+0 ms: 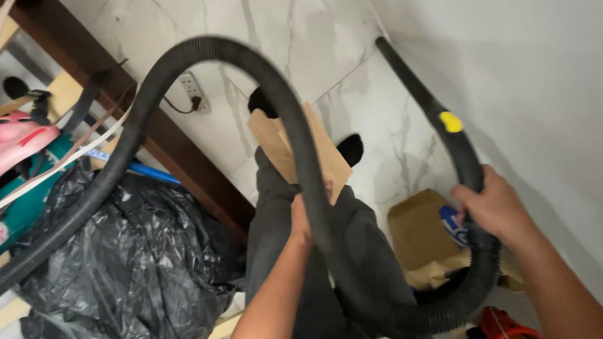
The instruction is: Vacuuming the floor and around furniture in a cluttered room.
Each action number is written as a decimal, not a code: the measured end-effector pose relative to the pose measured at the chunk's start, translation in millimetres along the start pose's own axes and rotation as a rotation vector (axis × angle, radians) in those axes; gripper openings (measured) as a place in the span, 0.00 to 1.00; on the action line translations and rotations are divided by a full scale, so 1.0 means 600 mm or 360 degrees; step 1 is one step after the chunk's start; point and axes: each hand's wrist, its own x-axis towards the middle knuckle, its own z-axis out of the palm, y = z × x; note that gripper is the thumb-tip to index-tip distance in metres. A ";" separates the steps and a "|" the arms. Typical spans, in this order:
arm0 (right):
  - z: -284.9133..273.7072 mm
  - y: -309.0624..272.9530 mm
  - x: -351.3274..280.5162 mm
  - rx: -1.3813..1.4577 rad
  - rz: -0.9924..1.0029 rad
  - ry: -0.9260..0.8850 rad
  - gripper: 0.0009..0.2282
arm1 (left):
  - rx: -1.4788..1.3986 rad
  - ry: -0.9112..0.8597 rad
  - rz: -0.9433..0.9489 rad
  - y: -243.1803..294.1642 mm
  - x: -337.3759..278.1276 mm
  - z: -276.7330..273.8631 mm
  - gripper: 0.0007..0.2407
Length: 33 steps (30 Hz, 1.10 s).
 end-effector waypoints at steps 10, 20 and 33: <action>-0.007 -0.123 0.010 -0.0705 -0.0096 0.0014 0.21 | -0.0043 0.0098 -0.0017 -0.183 0.083 0.000 0.13; -0.006 -0.206 0.017 -0.0527 -0.0016 -0.0023 0.18 | 0.0098 0.0197 -0.0040 -0.070 0.104 -0.069 0.11; 0.086 0.026 -0.017 -0.0852 -0.0172 0.0131 0.28 | -0.0053 0.0230 -0.0124 -0.116 0.093 -0.189 0.13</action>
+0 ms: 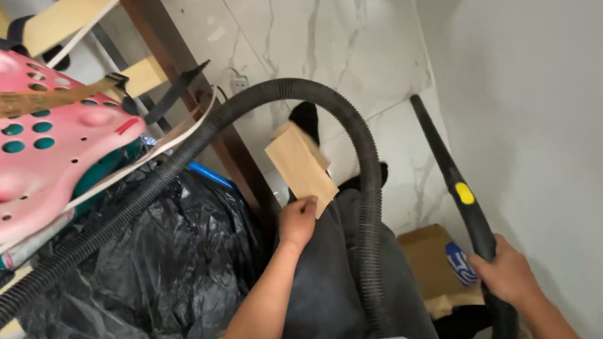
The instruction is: Vacuuming the floor and around furniture in a cluttered room.
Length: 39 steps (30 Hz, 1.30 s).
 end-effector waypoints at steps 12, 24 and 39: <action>-0.079 -0.195 0.162 0.0522 0.0419 -0.0373 0.43 | 0.0350 -0.0194 0.0042 0.045 0.045 -0.073 0.16; 0.018 -0.246 0.175 0.0179 0.0269 -0.0444 0.34 | 0.0268 -0.0180 -0.0055 0.034 0.087 -0.131 0.15; -0.027 -0.223 0.232 0.0386 0.0265 -0.0244 0.34 | 0.0305 -0.0246 -0.0102 0.049 0.085 -0.136 0.16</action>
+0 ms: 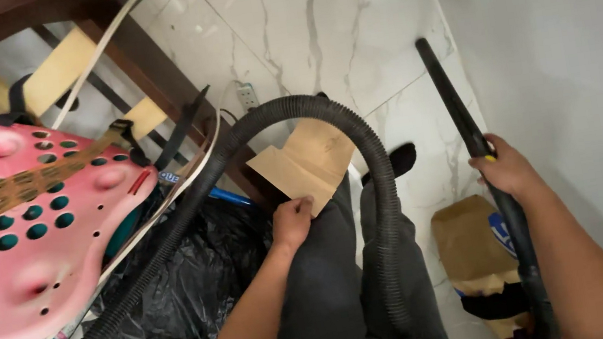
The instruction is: Vacuuming the floor and around furniture in a cluttered room.
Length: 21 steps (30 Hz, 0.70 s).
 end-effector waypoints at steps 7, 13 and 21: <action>-0.007 -0.002 0.023 -0.0178 0.0068 -0.0196 0.31 | -0.0010 0.0009 0.0005 0.021 -0.005 0.017 0.16; 0.024 0.026 -0.004 0.0029 0.0192 -0.0320 0.31 | 0.0016 -0.0073 0.0034 -0.004 0.003 0.034 0.17; 0.172 0.003 -0.018 -0.0512 -0.0159 -0.0668 0.28 | 0.0051 -0.0037 0.0069 -0.016 0.018 0.004 0.17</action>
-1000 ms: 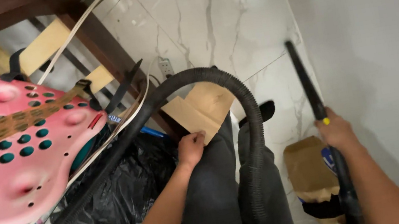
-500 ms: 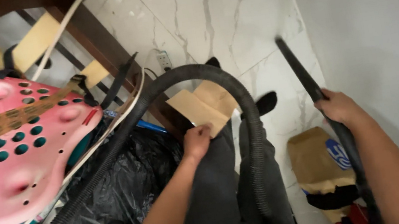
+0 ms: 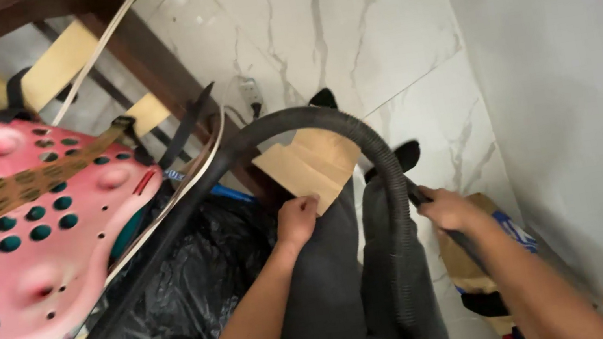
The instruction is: Vacuuming the floor and around furniture in a cluttered room.
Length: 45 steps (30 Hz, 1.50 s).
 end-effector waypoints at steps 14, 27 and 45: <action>-0.097 0.171 -0.020 0.0267 0.0354 0.0362 0.31 | -0.0036 0.0036 -0.0207 0.004 0.009 -0.072 0.15; -0.058 0.045 0.018 -0.0017 0.0093 0.0306 0.29 | -0.0001 -0.0023 -0.0133 0.066 0.007 -0.053 0.18; -0.015 -0.119 -0.060 -0.0311 -0.0009 0.0130 0.27 | 0.0016 0.0034 -0.0091 0.015 0.035 -0.023 0.14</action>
